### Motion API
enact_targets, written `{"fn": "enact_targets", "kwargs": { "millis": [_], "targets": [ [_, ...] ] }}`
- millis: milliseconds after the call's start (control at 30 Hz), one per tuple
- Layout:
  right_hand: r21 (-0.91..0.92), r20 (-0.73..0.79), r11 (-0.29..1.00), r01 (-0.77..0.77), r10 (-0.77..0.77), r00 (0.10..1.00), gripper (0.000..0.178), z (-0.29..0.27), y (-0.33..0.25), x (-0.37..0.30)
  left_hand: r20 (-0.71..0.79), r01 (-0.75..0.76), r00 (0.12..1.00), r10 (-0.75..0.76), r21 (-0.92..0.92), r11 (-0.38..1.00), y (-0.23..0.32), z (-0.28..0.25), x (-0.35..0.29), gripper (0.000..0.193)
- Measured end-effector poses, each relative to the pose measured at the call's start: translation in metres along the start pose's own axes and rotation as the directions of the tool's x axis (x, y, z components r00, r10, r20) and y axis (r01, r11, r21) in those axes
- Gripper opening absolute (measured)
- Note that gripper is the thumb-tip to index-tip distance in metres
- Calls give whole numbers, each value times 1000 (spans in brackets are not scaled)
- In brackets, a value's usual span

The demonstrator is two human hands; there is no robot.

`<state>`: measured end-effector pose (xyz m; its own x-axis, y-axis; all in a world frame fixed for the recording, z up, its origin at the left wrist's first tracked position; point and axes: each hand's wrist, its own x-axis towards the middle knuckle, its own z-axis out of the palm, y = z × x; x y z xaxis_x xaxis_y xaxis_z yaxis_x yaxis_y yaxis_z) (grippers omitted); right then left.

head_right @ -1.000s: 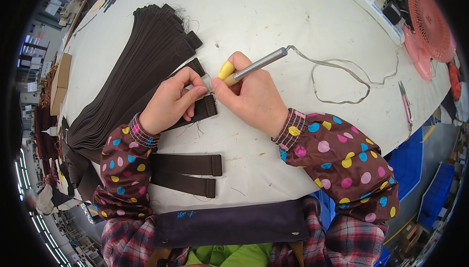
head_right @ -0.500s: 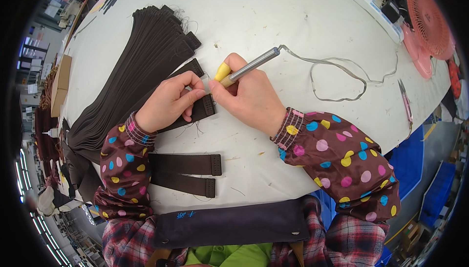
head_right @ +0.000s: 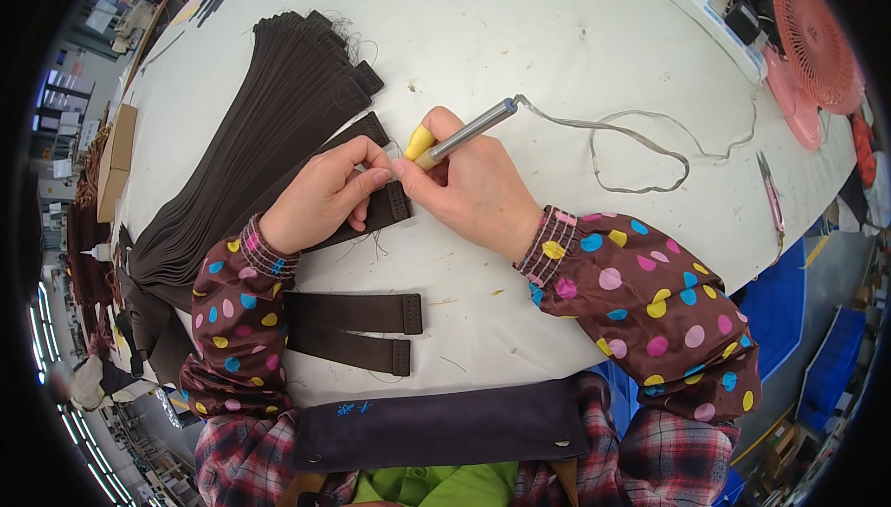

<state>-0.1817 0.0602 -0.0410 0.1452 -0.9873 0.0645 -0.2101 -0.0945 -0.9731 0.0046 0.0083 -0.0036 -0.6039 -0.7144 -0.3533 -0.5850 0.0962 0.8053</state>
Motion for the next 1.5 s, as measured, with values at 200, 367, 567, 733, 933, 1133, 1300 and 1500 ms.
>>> {"fn": "enact_targets", "kwargs": {
  "millis": [200,367,567,733,933,1133,1300,1500],
  "targets": [
    [-10,-6,1000,3,-3,1000,21,1,0,0,-7,0,1000,0,8,1000,-2,0,0,18],
    [-18,-8,1000,8,-8,1000,21,1,0,1,-10,-4,1000,4,11,1000,-1,1,0,18],
    [-29,-33,999,39,-40,999,23,2,2,1,-11,-1,1000,1,9,1000,0,1,0,17],
    [-27,-49,998,63,-64,997,26,2,2,1,-3,17,1000,-17,-17,1000,-2,0,-1,17],
    [53,-96,991,127,-121,988,21,-2,3,1,-113,-176,966,231,364,915,-9,14,-12,35],
    [31,-34,999,6,-5,999,21,-4,-3,0,-127,-118,971,203,485,867,3,11,-14,42],
    [-110,128,989,101,-87,988,15,-1,-1,1,-202,-127,965,166,191,973,-17,6,-7,23],
    [-180,110,964,196,-179,978,23,-2,5,1,-416,-108,897,150,123,987,-22,0,-16,24]
  ]
}}
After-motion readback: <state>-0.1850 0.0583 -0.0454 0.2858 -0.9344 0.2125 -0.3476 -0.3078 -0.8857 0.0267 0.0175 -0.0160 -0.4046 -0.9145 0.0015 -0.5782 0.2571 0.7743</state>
